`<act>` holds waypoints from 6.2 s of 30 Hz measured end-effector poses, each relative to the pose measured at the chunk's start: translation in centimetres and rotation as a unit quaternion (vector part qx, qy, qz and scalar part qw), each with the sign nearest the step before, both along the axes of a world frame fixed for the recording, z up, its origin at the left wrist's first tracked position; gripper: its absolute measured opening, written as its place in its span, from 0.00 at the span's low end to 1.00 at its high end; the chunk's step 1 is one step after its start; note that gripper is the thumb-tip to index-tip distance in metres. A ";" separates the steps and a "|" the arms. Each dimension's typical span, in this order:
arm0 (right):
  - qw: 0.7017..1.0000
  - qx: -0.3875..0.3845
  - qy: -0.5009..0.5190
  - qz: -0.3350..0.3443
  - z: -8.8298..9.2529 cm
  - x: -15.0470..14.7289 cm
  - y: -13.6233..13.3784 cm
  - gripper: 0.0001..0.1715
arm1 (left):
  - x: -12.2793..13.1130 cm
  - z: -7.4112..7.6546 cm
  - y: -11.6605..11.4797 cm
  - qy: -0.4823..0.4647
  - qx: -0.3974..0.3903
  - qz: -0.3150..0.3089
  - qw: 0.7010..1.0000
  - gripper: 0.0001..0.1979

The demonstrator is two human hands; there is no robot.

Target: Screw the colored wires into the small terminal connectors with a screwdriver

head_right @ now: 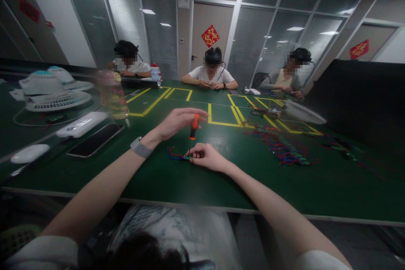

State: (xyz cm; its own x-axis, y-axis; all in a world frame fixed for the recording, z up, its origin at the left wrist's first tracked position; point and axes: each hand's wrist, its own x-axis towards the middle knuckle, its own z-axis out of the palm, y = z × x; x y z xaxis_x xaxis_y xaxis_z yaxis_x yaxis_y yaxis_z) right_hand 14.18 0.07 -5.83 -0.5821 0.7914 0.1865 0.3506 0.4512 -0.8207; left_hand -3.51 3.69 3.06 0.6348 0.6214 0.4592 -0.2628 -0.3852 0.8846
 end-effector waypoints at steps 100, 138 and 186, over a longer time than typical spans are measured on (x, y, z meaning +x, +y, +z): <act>1.000 -0.014 -0.019 0.014 0.3 0.1 0.0 0.13 | 0.4 -0.5 0.1 -0.049 -0.055 -0.026 0.997 0.11; 0.999 0.029 -0.027 0.005 0.4 0.1 -0.3 0.12 | 0.5 -0.2 -0.6 -0.007 -0.023 -0.008 1.000 0.18; 0.978 0.178 -0.097 -0.041 0.2 -0.1 -0.7 0.07 | 0.8 -0.3 -0.6 -0.009 0.034 0.092 0.995 0.16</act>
State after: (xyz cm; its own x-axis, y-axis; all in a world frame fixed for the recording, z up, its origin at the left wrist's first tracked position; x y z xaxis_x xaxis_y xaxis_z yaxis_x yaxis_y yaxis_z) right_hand 14.12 -0.65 -5.64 -0.5714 0.7416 0.3514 0.5309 0.6606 -0.5309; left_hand -2.68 3.12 2.79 0.5042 0.6938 0.5142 -0.1985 -0.4864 0.8509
